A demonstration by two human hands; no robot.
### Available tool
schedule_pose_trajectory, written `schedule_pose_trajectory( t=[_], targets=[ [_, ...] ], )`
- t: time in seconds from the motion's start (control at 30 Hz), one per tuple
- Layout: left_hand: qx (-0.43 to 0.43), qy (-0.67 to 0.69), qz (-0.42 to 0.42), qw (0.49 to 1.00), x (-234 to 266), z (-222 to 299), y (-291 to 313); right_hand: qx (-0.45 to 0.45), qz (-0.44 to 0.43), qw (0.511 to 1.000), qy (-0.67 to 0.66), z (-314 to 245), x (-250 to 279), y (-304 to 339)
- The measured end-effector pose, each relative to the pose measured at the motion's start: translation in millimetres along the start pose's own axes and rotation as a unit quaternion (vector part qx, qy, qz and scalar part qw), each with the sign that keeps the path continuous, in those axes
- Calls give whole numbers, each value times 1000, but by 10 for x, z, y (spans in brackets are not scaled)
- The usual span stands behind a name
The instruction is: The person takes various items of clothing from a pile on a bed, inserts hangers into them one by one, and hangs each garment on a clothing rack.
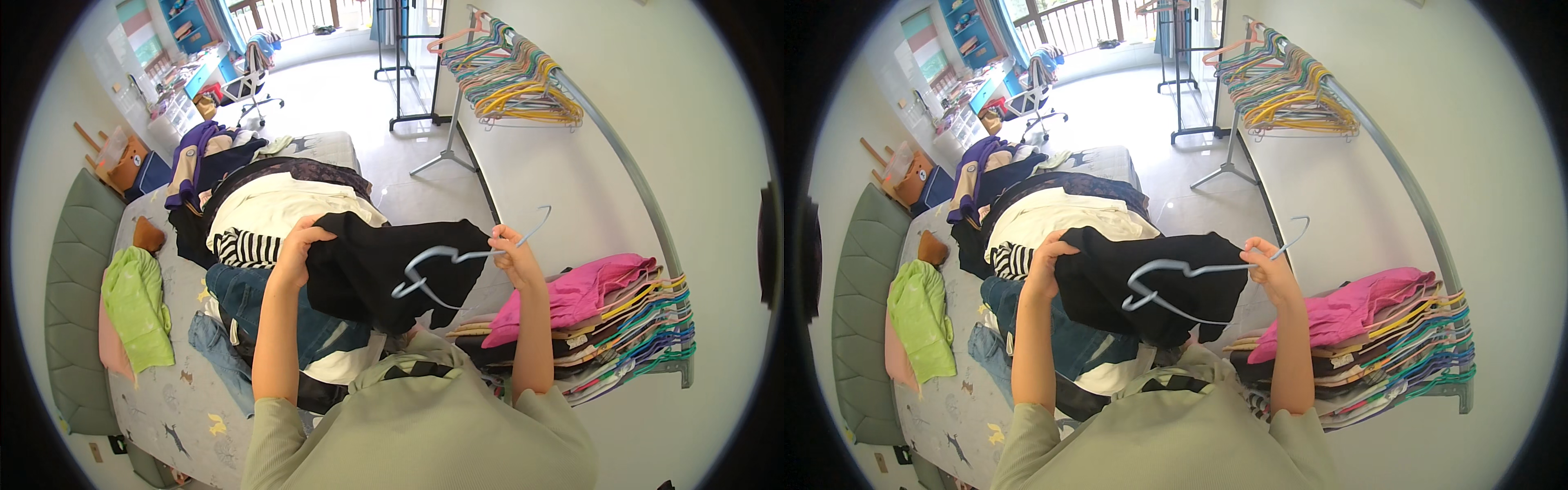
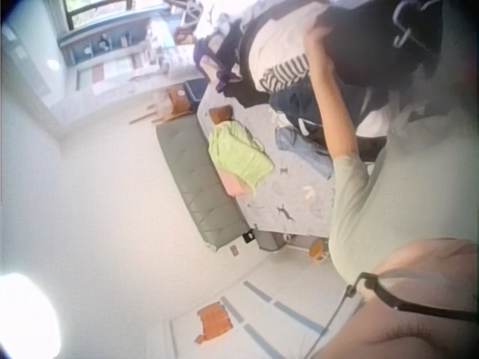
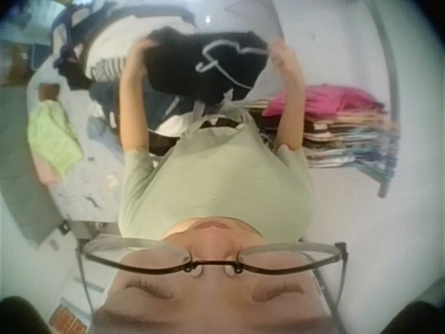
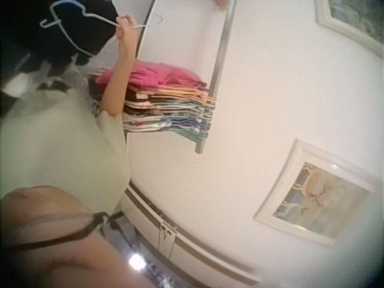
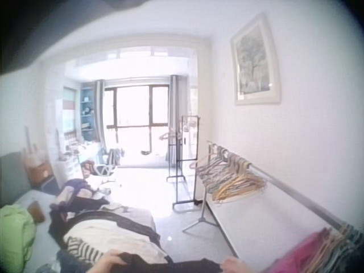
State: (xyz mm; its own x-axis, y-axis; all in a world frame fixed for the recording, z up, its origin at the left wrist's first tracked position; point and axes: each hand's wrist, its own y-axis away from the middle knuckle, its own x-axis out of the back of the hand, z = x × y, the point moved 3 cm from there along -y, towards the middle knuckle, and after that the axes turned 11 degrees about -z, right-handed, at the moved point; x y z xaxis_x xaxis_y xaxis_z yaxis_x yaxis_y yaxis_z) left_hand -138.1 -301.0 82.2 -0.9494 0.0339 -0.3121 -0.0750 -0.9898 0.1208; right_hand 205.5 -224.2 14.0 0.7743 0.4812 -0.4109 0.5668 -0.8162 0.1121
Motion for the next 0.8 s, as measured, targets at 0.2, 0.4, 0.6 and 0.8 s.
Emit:
schedule_pose_trajectory(
  t=[0.2, 0.4, 0.6, 0.8],
  targets=[
    [80, -82, -40, 993, -255, -113, 108, 46, 14, 959, -278, 48, 3, -87],
    [86, -137, -138, 977, -309, -311, 155, 116, 35, 926, -358, -145, -7, -41],
    [125, -187, -127, 966, -361, -282, 221, 207, 0, 871, -446, -277, 140, -83],
    [171, -188, -214, 943, -293, -502, 171, 210, -134, 859, -446, -264, 24, -237]
  ],
)
